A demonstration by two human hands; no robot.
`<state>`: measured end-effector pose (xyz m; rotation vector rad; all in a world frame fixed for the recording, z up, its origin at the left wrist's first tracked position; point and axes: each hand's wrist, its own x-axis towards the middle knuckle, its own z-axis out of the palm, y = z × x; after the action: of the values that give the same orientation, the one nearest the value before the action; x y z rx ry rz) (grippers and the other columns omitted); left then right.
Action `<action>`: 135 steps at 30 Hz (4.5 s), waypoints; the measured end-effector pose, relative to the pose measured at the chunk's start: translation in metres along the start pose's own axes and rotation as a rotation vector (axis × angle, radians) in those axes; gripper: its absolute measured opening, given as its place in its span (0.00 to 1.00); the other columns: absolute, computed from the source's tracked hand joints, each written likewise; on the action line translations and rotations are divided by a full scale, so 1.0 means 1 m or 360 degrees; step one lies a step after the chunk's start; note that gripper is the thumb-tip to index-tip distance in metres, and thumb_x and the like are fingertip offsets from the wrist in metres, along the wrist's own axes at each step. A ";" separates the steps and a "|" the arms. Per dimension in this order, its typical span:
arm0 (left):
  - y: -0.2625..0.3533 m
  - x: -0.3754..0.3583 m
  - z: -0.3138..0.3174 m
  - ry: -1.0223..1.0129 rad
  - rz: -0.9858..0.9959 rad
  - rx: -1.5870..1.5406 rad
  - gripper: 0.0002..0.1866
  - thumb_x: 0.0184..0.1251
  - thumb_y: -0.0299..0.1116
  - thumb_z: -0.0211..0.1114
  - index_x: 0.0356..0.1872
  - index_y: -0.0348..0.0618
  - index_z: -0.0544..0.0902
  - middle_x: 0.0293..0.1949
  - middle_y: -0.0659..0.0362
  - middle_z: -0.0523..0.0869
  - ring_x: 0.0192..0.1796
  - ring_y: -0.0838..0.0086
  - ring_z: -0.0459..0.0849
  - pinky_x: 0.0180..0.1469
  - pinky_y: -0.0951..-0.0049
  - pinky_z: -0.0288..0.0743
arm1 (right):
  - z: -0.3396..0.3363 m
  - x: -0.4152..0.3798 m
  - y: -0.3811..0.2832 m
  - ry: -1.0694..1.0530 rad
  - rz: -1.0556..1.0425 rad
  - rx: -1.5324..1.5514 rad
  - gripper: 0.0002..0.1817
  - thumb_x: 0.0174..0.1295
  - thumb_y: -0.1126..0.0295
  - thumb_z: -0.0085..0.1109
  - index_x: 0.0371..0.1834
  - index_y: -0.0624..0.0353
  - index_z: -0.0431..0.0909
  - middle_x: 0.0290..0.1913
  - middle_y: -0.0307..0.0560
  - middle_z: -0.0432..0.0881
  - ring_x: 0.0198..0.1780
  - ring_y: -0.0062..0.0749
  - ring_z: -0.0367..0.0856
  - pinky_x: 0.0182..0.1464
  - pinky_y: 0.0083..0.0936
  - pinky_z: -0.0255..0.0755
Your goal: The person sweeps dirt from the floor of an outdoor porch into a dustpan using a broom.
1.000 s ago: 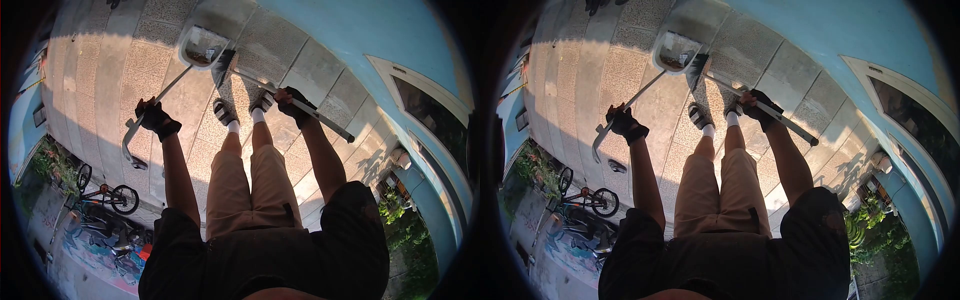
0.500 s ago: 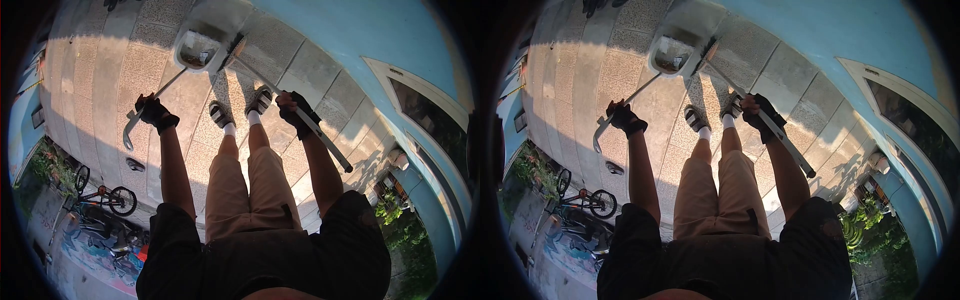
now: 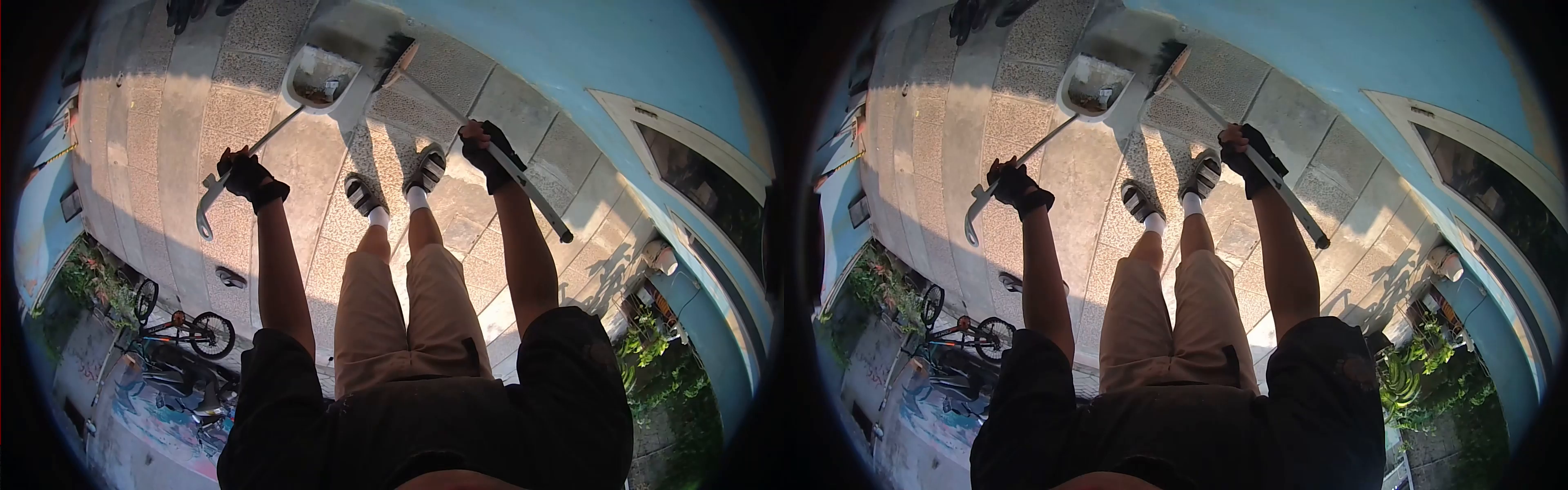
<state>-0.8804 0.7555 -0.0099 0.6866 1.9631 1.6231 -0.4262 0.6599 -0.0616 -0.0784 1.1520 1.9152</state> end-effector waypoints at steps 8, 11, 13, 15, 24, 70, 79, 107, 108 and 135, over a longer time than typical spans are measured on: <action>-0.017 0.005 0.028 -0.0048 0.0049 0.0089 0.12 0.62 0.20 0.56 0.46 0.41 0.77 0.33 0.57 0.81 0.32 0.74 0.80 0.29 0.76 0.71 | -0.020 -0.063 0.059 0.0159 -0.0261 -0.0843 0.06 0.69 0.67 0.51 0.34 0.52 0.67 0.25 0.31 0.65 0.22 0.14 0.65 0.20 0.14 0.65; -0.022 0.009 0.037 -0.0131 0.0046 -0.0019 0.12 0.62 0.20 0.55 0.45 0.40 0.77 0.32 0.59 0.81 0.30 0.74 0.78 0.28 0.77 0.70 | -0.039 -0.067 0.092 0.0215 -0.0103 -0.0769 0.06 0.69 0.65 0.52 0.36 0.51 0.68 0.26 0.30 0.65 0.23 0.13 0.66 0.21 0.12 0.66; -0.039 0.025 0.040 -0.0026 0.0060 0.0004 0.10 0.63 0.21 0.54 0.45 0.41 0.77 0.31 0.58 0.80 0.30 0.73 0.79 0.29 0.77 0.69 | -0.062 -0.057 0.108 0.0009 -0.0002 -0.0424 0.05 0.67 0.66 0.54 0.36 0.52 0.70 0.29 0.33 0.66 0.26 0.15 0.67 0.24 0.13 0.67; -0.028 0.026 0.055 -0.0027 0.0006 0.0006 0.09 0.66 0.23 0.53 0.44 0.41 0.78 0.29 0.58 0.79 0.29 0.71 0.80 0.28 0.78 0.69 | -0.074 -0.041 0.113 0.0056 0.0074 -0.0250 0.05 0.67 0.67 0.54 0.37 0.54 0.70 0.30 0.34 0.67 0.27 0.16 0.68 0.25 0.14 0.67; -0.025 0.048 0.101 -0.0001 -0.0009 -0.0162 0.08 0.64 0.19 0.56 0.41 0.40 0.79 0.30 0.56 0.78 0.32 0.68 0.80 0.38 0.72 0.80 | -0.016 0.051 0.059 0.0156 -0.0778 -0.0746 0.07 0.66 0.68 0.51 0.33 0.58 0.66 0.21 0.35 0.64 0.21 0.19 0.63 0.24 0.18 0.63; -0.028 0.071 0.126 -0.0531 0.0035 0.0676 0.10 0.67 0.29 0.50 0.36 0.42 0.81 0.33 0.57 0.84 0.37 0.70 0.81 0.43 0.69 0.73 | -0.015 0.117 0.116 0.0588 -0.0670 -0.0652 0.13 0.69 0.59 0.49 0.28 0.51 0.65 0.20 0.31 0.63 0.19 0.16 0.62 0.20 0.18 0.59; -0.033 0.077 0.124 -0.0600 0.0203 0.0813 0.09 0.65 0.29 0.52 0.37 0.40 0.80 0.32 0.56 0.83 0.37 0.69 0.81 0.44 0.68 0.73 | 0.002 0.101 0.180 0.0909 -0.0857 -0.1179 0.23 0.71 0.47 0.41 0.20 0.46 0.61 0.15 0.29 0.54 0.14 0.18 0.56 0.16 0.19 0.54; -0.047 0.072 0.120 -0.0794 0.0355 0.0851 0.07 0.63 0.28 0.53 0.31 0.44 0.80 0.31 0.59 0.84 0.39 0.70 0.82 0.47 0.69 0.73 | 0.026 0.154 0.085 0.0603 -0.1070 -0.0741 0.04 0.64 0.71 0.48 0.34 0.58 0.65 0.20 0.33 0.63 0.19 0.18 0.63 0.21 0.17 0.60; -0.048 0.073 0.120 -0.0797 0.0360 0.0851 0.07 0.63 0.28 0.53 0.31 0.44 0.80 0.31 0.59 0.84 0.39 0.70 0.82 0.47 0.69 0.73 | 0.027 0.152 0.087 0.0598 -0.1072 -0.0738 0.04 0.64 0.71 0.48 0.34 0.58 0.65 0.20 0.33 0.63 0.19 0.18 0.63 0.21 0.17 0.60; -0.033 0.049 0.121 -0.0755 0.0258 0.0843 0.07 0.60 0.25 0.52 0.29 0.43 0.79 0.29 0.61 0.82 0.36 0.73 0.79 0.45 0.71 0.72 | 0.016 0.067 0.131 0.0466 -0.0748 -0.0893 0.14 0.69 0.58 0.48 0.34 0.57 0.66 0.21 0.34 0.62 0.18 0.19 0.61 0.18 0.19 0.59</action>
<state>-0.8396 0.8716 -0.0650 1.3235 2.0032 0.8849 -0.5541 0.6903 0.0070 -0.8796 0.6572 1.7690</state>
